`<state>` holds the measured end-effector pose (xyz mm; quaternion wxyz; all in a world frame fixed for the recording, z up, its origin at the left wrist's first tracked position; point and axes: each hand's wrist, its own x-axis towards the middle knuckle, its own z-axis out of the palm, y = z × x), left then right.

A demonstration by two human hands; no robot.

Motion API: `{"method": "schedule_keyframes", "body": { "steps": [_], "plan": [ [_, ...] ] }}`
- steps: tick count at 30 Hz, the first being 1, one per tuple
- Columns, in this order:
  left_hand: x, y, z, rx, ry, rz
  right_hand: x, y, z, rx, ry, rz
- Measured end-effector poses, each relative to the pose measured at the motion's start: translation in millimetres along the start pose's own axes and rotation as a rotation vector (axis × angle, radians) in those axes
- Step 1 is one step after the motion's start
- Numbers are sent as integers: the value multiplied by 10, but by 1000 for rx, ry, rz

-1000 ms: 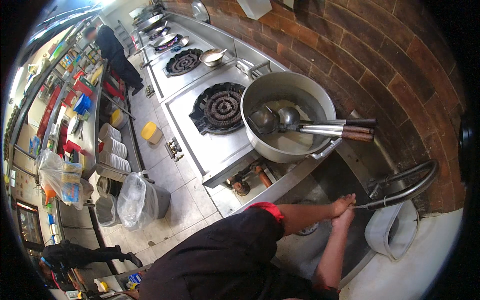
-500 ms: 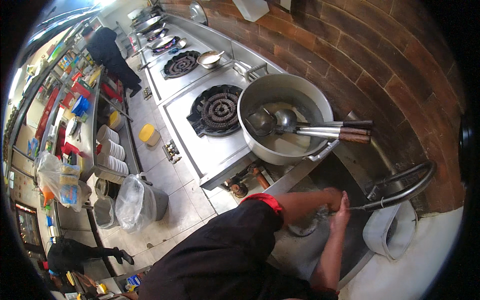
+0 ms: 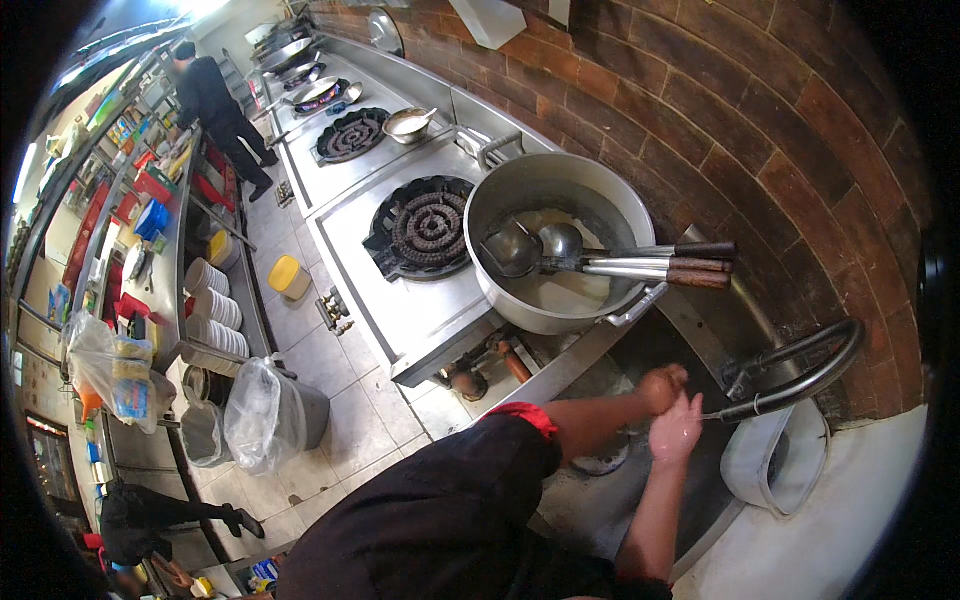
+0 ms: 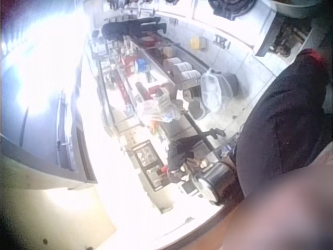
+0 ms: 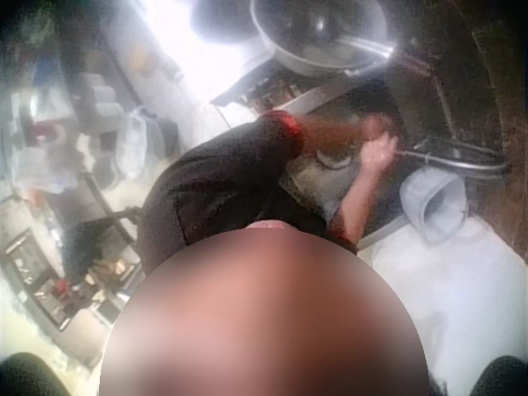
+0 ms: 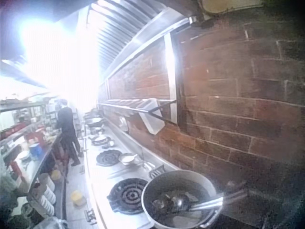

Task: The person applies sealant tape to gas pipe threads, reassembles a manifold assembly, and tightens the fittings using a wrench. They then wipe the components with a cloth and wash their hands at a sink.

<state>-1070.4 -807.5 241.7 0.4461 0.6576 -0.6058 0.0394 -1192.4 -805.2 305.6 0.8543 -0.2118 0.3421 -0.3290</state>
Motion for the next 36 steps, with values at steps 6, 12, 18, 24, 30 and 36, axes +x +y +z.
{"method": "schedule_keyframes", "body": {
  "steps": [6, 12, 18, 24, 30, 36],
  "plan": [
    [-126, 186, 74, -1521, -503, -1190, 207, 38, -260, -530, 249, -122],
    [-227, 469, 85, -767, -314, -417, 451, 66, -342, -444, 209, -323],
    [-83, 601, 179, -667, -178, -690, 266, 201, -90, -302, 291, -208],
    [188, 571, -296, -551, -701, -267, 334, -322, -411, -51, 123, -90],
    [115, 366, 49, -165, -564, -287, 73, -339, -289, -336, 288, -256],
    [-186, 435, 513, 64, -348, -285, -149, 40, 98, -361, 378, -250]
  ]
}}
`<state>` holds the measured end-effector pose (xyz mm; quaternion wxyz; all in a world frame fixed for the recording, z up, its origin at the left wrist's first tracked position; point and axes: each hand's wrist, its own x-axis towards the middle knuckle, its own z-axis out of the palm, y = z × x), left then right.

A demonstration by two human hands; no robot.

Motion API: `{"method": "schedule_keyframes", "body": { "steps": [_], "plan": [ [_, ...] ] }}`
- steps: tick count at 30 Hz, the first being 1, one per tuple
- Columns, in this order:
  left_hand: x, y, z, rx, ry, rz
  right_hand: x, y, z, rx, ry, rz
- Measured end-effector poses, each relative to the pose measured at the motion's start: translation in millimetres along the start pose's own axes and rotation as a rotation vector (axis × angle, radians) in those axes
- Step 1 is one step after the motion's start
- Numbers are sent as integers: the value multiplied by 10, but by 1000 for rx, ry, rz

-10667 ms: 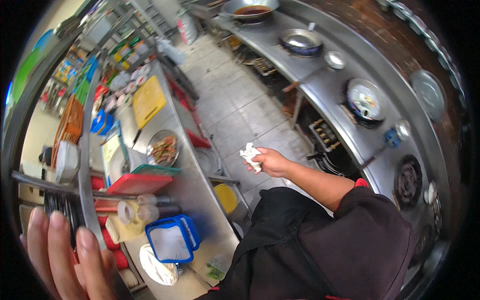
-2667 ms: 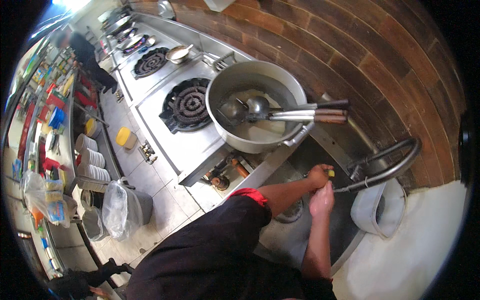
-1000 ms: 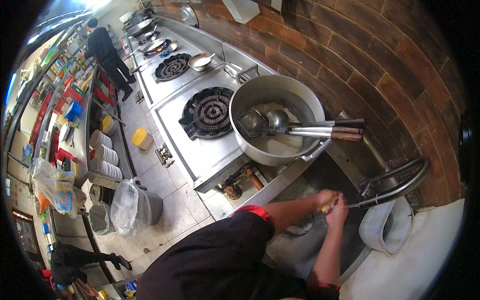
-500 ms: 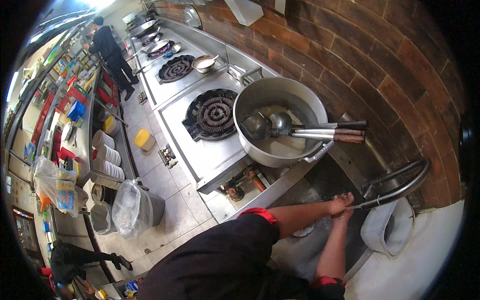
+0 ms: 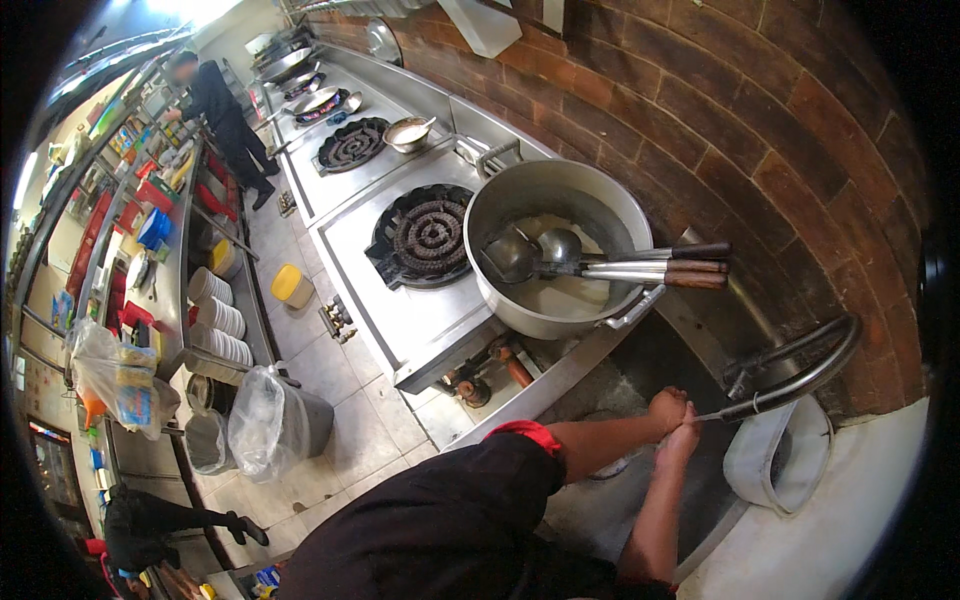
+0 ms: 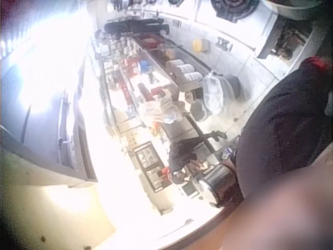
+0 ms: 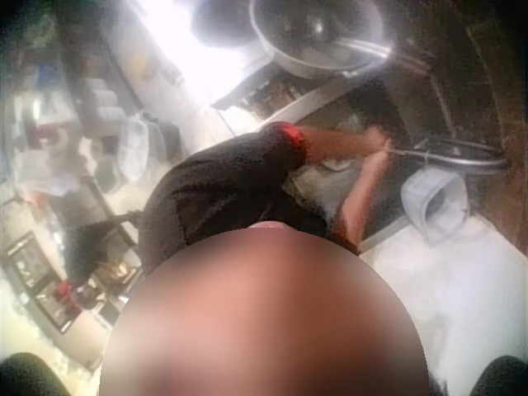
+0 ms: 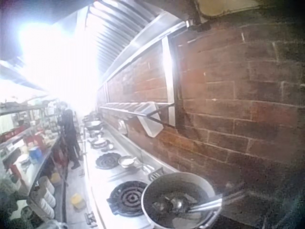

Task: The person applies sealant tape to gas pipe threads, reassembles a manifold assembly, and tightens the fittings using a wrench. They then wipe the components with a cloth and wash their hands at a sink.

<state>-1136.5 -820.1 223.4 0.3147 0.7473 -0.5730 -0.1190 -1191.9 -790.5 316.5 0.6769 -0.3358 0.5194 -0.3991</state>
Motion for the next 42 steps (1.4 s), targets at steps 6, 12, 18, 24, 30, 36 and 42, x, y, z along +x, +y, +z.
{"method": "schedule_keyframes", "body": {
  "steps": [6, 12, 18, 24, 30, 36, 42],
  "plan": [
    [-16, -1, -536, -459, -130, -304, -2, -102, -209, -299, -12, 1],
    [67, 78, -827, 108, -627, 373, 253, -48, -200, -783, -113, -612],
    [-160, 151, -1074, -225, -514, 39, 548, -19, -270, -311, -91, -20],
    [-131, 89, -1049, -691, -457, -486, 186, -516, -403, -1252, 276, -912],
    [192, 171, -686, -358, -627, -71, -289, -2113, -960, -1187, 564, -1075],
    [371, 365, -624, -497, -744, -188, -201, -2317, -980, -1308, 504, -1199],
    [178, 530, -913, -1351, -418, -476, 331, -675, -536, -245, -94, -168]
  ]
}}
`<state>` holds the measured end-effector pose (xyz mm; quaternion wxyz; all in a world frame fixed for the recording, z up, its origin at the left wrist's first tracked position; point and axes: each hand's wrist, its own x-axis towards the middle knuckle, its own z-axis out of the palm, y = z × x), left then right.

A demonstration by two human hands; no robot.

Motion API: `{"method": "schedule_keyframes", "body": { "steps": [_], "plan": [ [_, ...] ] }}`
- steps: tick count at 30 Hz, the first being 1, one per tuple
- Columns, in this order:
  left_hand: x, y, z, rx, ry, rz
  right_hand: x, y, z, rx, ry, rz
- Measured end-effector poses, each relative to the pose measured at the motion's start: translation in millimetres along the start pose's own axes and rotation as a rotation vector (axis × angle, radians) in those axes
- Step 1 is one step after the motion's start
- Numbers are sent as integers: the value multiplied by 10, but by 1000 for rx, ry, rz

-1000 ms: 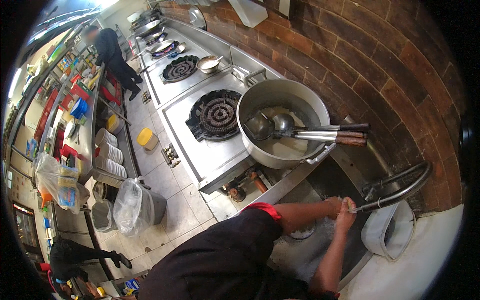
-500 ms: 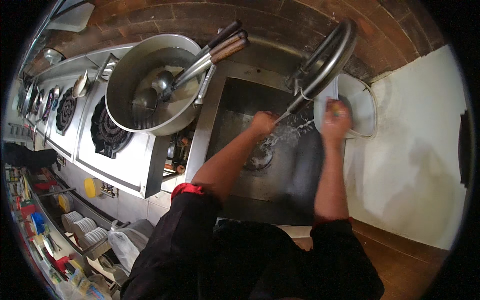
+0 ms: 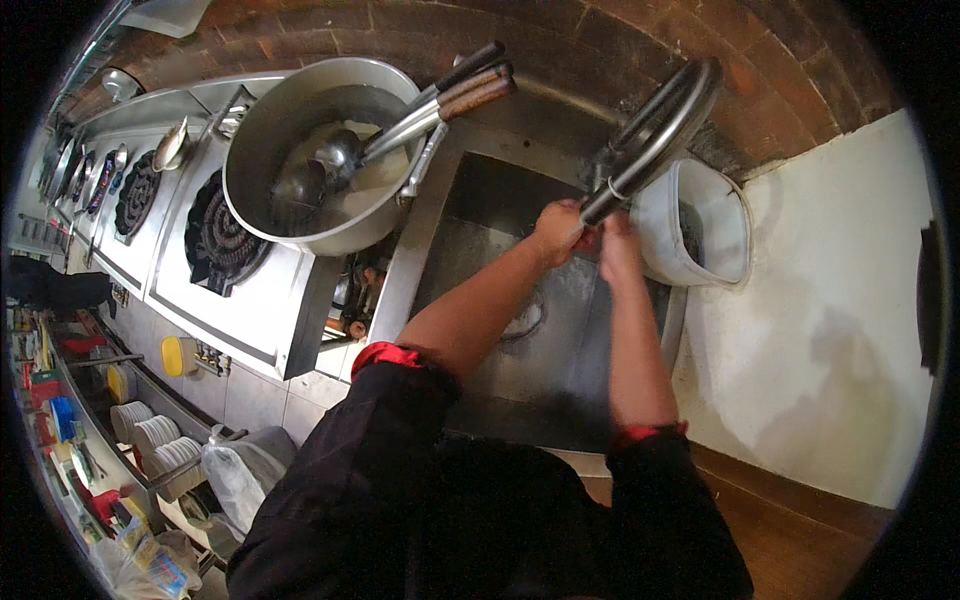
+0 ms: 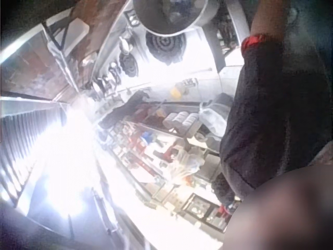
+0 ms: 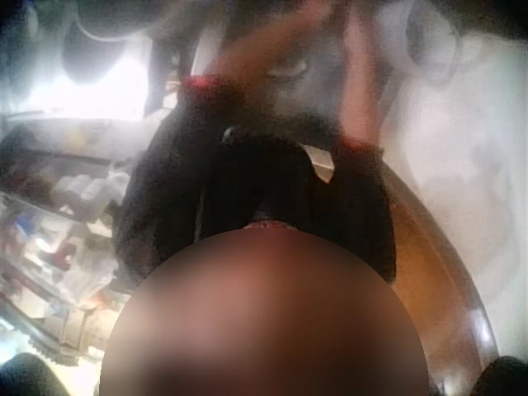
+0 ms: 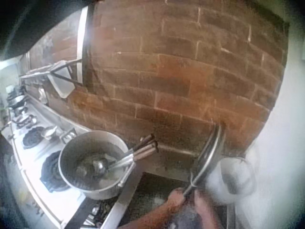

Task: The person applies sealant tape to gas pipe threads, reassembles a manifold assembly, and tightens the fittings using a wrench. They then wipe the components with a cloth and wash their hands at a sink.

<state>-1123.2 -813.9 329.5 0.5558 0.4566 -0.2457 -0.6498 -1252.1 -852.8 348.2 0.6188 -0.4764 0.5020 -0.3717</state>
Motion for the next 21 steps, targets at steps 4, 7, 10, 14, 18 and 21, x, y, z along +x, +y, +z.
{"method": "schedule_keyframes", "body": {
  "steps": [4, 7, 10, 14, 18, 21],
  "plan": [
    [-231, 37, -21, 570, 544, 224, 55, 582, 628, 738, -489, 342],
    [-436, 48, -287, 641, 681, 137, 13, 738, 953, 678, -438, 532],
    [-595, -76, -283, 609, 603, 136, -11, 773, 925, 460, -286, 570],
    [-533, -137, -214, 1081, 341, 65, -27, 738, 807, 219, -414, 423],
    [-317, -105, -361, 889, 139, -116, -273, 533, 695, -1066, -441, -393],
    [-254, -181, -440, 381, 85, -246, -409, 265, 455, -1096, -541, -412]
  ]
}}
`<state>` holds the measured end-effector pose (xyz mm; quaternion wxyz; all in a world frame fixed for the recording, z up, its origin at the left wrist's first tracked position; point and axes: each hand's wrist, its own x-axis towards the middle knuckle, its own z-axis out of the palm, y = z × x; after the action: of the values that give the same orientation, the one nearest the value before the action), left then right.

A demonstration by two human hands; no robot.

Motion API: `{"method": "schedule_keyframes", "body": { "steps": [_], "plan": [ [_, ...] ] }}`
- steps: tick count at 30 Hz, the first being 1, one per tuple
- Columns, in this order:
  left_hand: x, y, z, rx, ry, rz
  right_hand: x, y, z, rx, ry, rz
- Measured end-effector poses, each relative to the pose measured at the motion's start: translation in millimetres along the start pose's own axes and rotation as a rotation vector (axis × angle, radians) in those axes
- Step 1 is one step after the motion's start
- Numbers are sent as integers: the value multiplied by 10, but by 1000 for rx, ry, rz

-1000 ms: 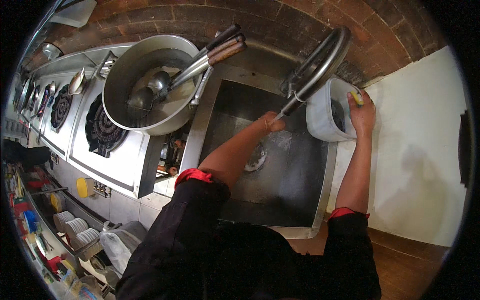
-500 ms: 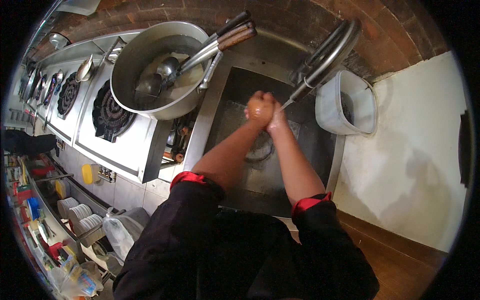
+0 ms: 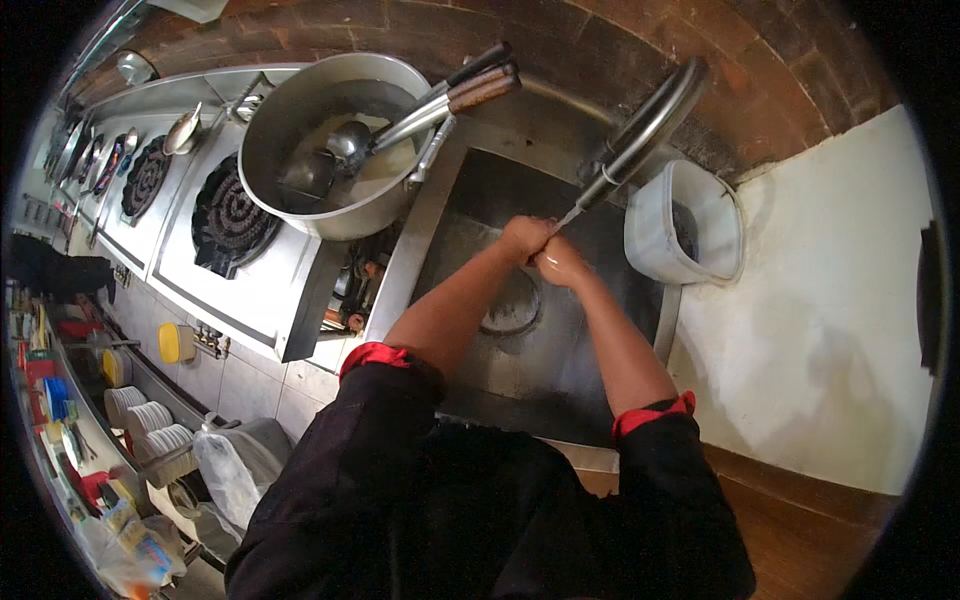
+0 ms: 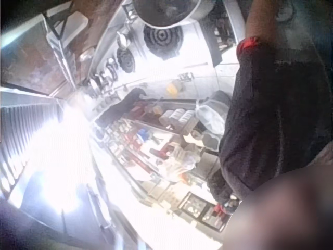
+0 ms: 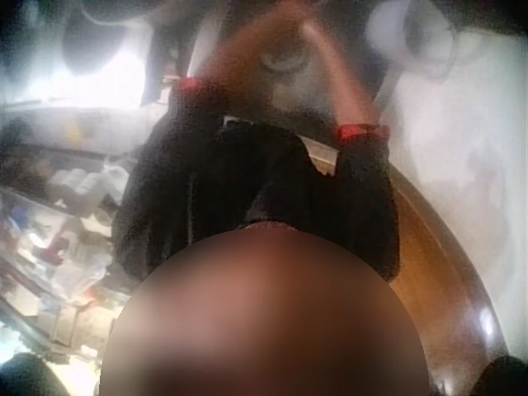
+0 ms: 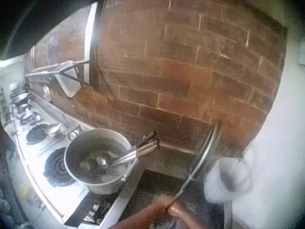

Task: The person applies sealant tape to gas pipe threads, reassembles a manifold assembly, and tightens the fittings using a wrench. They then wipe the components with a cloth and wash their hands at a sink.

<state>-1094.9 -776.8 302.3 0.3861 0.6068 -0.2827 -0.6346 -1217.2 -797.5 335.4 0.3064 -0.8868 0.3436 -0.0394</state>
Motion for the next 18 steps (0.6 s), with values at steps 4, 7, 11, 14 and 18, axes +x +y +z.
{"method": "schedule_keyframes", "body": {
  "steps": [4, 7, 11, 14, 18],
  "plan": [
    [-25, -60, -6, 147, -45, 368, -82, 316, -402, 552, -254, 2],
    [-234, -111, -84, 1250, 155, 500, 161, 699, -628, -20, 210, 7],
    [-867, -601, -33, 1084, 9, 28, 625, 1187, -951, 835, 312, 191],
    [-1290, -1108, 49, 1322, -162, -14, 908, 1238, -1132, 821, 262, 365],
    [-1560, -1560, 36, 1609, -433, 118, 491, 973, -731, 871, 375, 229]
  ]
}}
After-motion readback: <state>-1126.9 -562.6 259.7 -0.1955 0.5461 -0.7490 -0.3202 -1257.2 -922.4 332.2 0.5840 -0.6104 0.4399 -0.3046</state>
